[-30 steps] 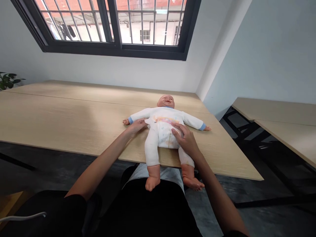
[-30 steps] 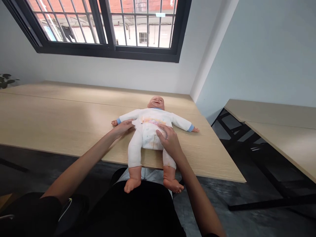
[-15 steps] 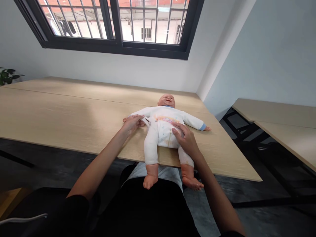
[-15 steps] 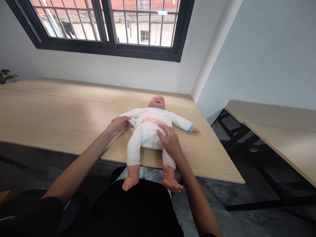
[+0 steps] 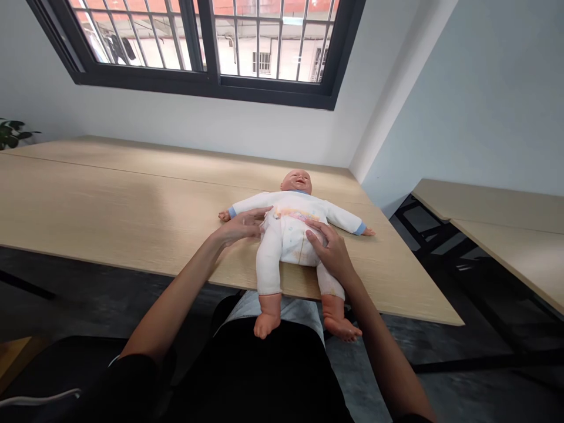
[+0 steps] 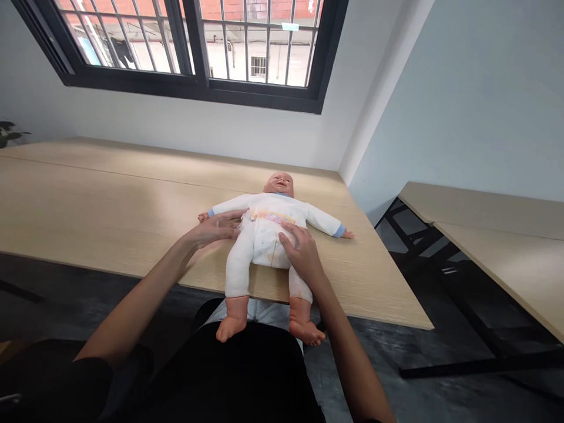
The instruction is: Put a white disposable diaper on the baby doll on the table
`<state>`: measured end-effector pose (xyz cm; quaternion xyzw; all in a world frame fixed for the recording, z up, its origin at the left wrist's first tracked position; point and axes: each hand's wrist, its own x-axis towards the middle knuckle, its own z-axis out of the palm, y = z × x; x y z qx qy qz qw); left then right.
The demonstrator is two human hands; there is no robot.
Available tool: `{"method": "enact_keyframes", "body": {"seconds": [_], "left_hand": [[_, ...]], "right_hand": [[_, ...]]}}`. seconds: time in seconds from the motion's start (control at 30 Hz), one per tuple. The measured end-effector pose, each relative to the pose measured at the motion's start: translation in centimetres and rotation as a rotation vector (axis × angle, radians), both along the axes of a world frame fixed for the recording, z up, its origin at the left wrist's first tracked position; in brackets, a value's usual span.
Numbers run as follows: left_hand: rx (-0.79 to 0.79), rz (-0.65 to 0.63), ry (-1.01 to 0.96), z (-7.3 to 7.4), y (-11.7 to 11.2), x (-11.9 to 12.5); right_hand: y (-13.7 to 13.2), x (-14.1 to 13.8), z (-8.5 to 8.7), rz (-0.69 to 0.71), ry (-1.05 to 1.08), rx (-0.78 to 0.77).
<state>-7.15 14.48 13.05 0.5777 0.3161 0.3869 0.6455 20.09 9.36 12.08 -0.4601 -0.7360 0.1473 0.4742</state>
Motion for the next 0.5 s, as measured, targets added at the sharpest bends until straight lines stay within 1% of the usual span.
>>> {"method": "enact_keyframes", "body": {"seconds": [0.03, 0.07, 0.17, 0.23, 0.3, 0.37, 0.5], "left_hand": [[0.037, 0.006, 0.025, -0.3, 0.0, 0.2], [0.076, 0.041, 0.048, -0.8, 0.0, 0.5], [0.163, 0.237, 0.1, -2.0, 0.2, 1.3], [0.197, 0.324, 0.103, -2.4, 0.5, 1.6], [0.22, 0.365, 0.103, -2.4, 0.6, 1.4], [0.231, 0.379, 0.126, -1.9, 0.5, 0.7], [0.286, 0.331, 0.185, -0.8, -0.1, -1.6]], "right_hand": [[0.0, 0.0, 0.0, -0.002, 0.001, 0.001], [0.0, 0.0, 0.0, -0.003, 0.002, 0.002], [0.1, 0.0, -0.1, 0.0, 0.007, 0.003], [0.1, 0.0, -0.2, 0.004, 0.007, 0.0], [0.1, 0.0, -0.2, 0.008, 0.007, -0.001], [0.1, 0.1, -0.2, 0.011, 0.009, -0.003], [0.1, 0.1, -0.2, 0.011, 0.013, -0.01]]}}
